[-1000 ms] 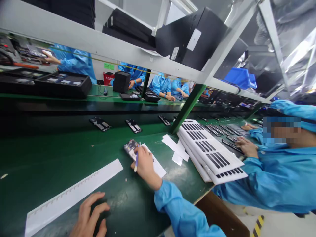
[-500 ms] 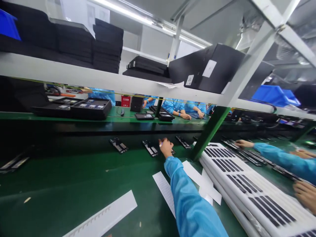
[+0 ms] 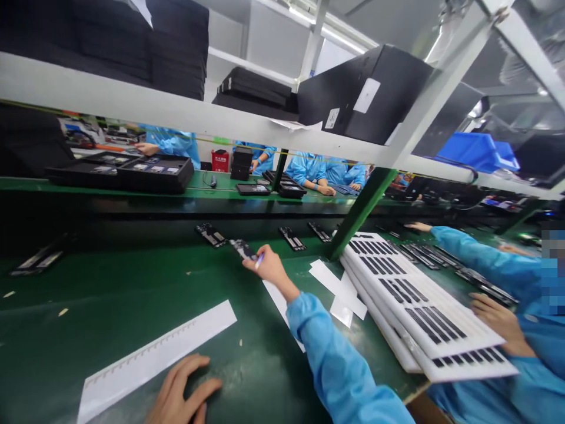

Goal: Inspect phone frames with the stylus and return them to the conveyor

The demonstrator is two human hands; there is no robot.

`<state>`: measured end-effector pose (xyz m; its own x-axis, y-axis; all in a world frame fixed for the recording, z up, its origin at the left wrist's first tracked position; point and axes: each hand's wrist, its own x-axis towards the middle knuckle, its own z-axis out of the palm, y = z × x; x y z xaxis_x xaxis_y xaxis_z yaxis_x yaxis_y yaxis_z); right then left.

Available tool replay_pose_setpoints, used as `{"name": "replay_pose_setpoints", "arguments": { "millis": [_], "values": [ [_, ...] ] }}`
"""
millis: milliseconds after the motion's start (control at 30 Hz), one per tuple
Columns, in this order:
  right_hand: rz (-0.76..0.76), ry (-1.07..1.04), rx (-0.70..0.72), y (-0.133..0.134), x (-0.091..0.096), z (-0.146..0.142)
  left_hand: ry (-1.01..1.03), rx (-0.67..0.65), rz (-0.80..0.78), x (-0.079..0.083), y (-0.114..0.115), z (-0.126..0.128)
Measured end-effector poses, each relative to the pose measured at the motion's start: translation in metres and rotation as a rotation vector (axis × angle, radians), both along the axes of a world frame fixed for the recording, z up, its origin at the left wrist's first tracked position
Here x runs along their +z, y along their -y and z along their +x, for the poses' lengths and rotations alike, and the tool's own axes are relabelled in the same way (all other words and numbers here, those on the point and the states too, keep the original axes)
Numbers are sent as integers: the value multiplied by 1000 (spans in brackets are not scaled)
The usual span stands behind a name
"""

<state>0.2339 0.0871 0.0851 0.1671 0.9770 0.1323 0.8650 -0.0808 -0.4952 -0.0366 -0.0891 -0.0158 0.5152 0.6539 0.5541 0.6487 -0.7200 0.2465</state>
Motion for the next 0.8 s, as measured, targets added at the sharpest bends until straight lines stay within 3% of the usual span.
{"name": "replay_pose_setpoints", "arguments": {
  "millis": [67, 167, 233, 333, 400, 500, 567, 667, 800],
  "values": [
    [98, 8, 121, 55, -11, -20, -17, -55, 15, 7, -2, -3],
    [92, 116, 162, 126, -33, -53, -30, -65, 0, 12, -4, -1],
    [66, 133, 214, 153, -44, -68, -34, -70, -65, 13, -7, 4],
    [84, -41, 340, 171, -48, -66, -28, -71, -183, 11, -13, 14],
    [162, -236, 370, 173, -42, -46, -40, -44, -271, 10, -19, 20],
    [279, -502, 234, 170, -31, 9, -87, -1, -346, 6, -26, 26],
    [279, -664, 112, 166, -30, 51, -102, -4, -307, 2, -28, 33],
    [173, -825, 39, 166, -40, 101, -136, -73, -175, 1, -29, 53],
    [117, -943, -10, 171, -60, 130, -199, -84, -63, 8, -32, 89]
  ]
}}
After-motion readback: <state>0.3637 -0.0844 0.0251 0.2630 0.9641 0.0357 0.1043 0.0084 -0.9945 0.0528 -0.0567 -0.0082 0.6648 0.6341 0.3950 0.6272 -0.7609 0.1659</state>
